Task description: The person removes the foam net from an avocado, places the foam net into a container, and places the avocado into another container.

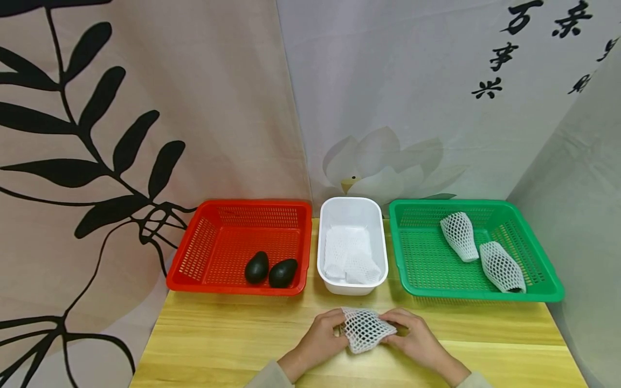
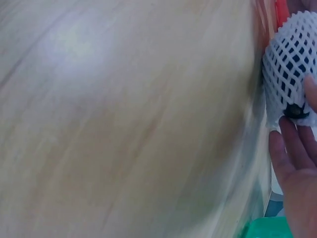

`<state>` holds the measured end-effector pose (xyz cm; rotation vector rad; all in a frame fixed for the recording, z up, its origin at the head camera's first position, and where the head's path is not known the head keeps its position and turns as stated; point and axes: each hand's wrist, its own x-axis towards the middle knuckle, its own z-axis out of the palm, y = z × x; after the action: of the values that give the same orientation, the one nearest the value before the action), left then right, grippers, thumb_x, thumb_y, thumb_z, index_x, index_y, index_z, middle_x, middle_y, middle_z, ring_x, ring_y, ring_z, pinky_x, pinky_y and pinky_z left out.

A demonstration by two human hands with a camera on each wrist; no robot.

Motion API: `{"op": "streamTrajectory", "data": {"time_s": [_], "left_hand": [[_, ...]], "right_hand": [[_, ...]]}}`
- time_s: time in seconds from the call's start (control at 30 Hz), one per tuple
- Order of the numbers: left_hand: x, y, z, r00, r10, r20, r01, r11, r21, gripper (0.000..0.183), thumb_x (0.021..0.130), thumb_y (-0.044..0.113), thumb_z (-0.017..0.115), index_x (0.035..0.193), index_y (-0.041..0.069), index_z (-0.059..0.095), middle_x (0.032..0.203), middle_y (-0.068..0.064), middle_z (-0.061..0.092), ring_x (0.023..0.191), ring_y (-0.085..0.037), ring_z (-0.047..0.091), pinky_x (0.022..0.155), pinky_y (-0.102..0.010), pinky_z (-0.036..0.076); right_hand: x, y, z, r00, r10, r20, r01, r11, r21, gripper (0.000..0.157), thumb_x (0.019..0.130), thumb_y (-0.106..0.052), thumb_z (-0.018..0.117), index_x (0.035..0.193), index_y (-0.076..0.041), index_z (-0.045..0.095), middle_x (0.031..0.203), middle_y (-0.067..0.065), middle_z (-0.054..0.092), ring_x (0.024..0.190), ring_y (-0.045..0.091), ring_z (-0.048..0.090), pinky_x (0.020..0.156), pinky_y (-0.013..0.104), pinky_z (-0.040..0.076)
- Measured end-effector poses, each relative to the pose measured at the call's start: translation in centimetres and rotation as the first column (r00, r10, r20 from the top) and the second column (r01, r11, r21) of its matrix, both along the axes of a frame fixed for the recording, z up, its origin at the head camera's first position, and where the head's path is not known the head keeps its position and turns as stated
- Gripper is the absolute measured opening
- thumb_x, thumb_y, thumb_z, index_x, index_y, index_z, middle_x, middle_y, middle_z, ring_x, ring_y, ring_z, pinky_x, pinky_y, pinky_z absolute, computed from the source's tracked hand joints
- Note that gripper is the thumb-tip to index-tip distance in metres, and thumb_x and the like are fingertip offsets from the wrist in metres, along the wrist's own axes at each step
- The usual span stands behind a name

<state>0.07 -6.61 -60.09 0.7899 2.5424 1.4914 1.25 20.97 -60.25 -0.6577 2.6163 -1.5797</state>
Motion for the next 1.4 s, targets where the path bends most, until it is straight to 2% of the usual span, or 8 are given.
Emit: {"op": "streamTrajectory", "data": {"time_s": [0.2,0.47,0.57,0.73,0.97,1.03,1.23,1.4], "left_hand": [[0.0,0.4,0.1,0.999,0.015,0.045,-0.013,0.999,-0.049,0.043,0.072,-0.008,0.074,0.112,0.006,0.076,0.123,0.004,0.07,0.122,-0.013,0.064,0.107,-0.033,0.05],[-0.2,0.9,0.2,0.998,0.007,0.07,-0.001,0.996,-0.091,0.042,0.069,-0.008,0.077,0.108,0.009,0.073,0.117,0.008,0.067,0.122,-0.012,0.062,0.11,-0.035,0.048],[-0.3,1.0,0.2,0.999,0.001,0.054,0.005,0.995,-0.102,0.042,0.068,-0.007,0.077,0.107,0.009,0.072,0.118,0.006,0.067,0.123,-0.015,0.062,0.109,-0.036,0.048],[-0.4,1.1,0.1,0.998,-0.018,0.055,0.024,0.993,-0.115,0.044,0.065,-0.007,0.078,0.105,0.009,0.069,0.116,0.006,0.066,0.116,-0.01,0.062,0.106,-0.033,0.051],[-0.3,1.1,0.1,0.991,-0.035,0.128,0.052,0.989,-0.135,0.058,0.065,-0.005,0.079,0.121,0.007,0.069,0.124,0.005,0.066,0.122,-0.012,0.061,0.11,-0.035,0.048],[-0.4,0.9,0.1,0.992,-0.031,0.119,0.049,0.986,-0.156,0.056,0.065,-0.002,0.081,0.118,0.008,0.069,0.123,0.005,0.066,0.122,-0.012,0.061,0.11,-0.035,0.048],[-0.7,0.6,-0.2,0.997,-0.053,0.05,0.06,0.985,-0.159,0.044,0.062,0.002,0.085,0.098,0.014,0.063,0.107,0.009,0.061,0.102,-0.005,0.058,0.099,-0.028,0.051],[-0.6,0.7,-0.2,0.996,-0.061,0.068,0.072,0.982,-0.172,0.049,0.062,0.003,0.085,0.107,0.011,0.066,0.12,0.003,0.066,0.117,-0.012,0.06,0.107,-0.034,0.049]], "right_hand": [[0.1,0.0,-0.3,1.0,-0.019,0.003,0.019,1.0,0.006,0.043,0.08,-0.01,0.09,0.12,-0.007,0.075,0.114,-0.003,0.073,0.103,0.011,0.069,0.087,0.03,0.06],[0.1,0.2,-0.4,0.999,-0.007,-0.032,0.009,0.998,0.055,0.039,0.079,-0.008,0.09,0.116,-0.006,0.077,0.111,-0.009,0.072,0.102,0.009,0.068,0.089,0.025,0.057],[0.0,0.2,-0.5,0.999,-0.011,-0.041,0.013,0.999,0.043,0.038,0.077,-0.005,0.09,0.113,-0.005,0.078,0.109,-0.009,0.073,0.1,0.009,0.069,0.088,0.023,0.057],[0.0,0.3,-0.5,0.997,-0.004,-0.071,0.004,1.0,0.002,0.033,0.078,-0.002,0.089,0.109,-0.005,0.079,0.104,-0.005,0.074,0.095,0.009,0.07,0.084,0.022,0.058],[0.1,-0.1,-0.3,0.997,0.005,-0.081,-0.009,0.999,-0.048,0.027,0.08,0.001,0.087,0.105,-0.005,0.08,0.1,-0.001,0.075,0.092,0.01,0.07,0.079,0.022,0.059],[0.1,-0.2,-0.2,0.997,0.004,-0.08,-0.008,0.999,-0.05,0.026,0.08,0.002,0.086,0.104,-0.006,0.08,0.099,-0.001,0.075,0.091,0.01,0.07,0.079,0.022,0.058],[0.2,-0.2,-0.3,0.997,0.001,-0.071,-0.004,0.999,-0.051,0.025,0.08,0.004,0.086,0.101,-0.008,0.079,0.098,-0.002,0.075,0.09,0.008,0.069,0.077,0.021,0.058],[0.3,-0.2,-0.5,0.999,0.0,-0.051,-0.003,0.998,-0.061,0.026,0.08,0.006,0.085,0.101,-0.006,0.079,0.098,-0.001,0.075,0.09,0.007,0.068,0.076,0.022,0.058]]}}
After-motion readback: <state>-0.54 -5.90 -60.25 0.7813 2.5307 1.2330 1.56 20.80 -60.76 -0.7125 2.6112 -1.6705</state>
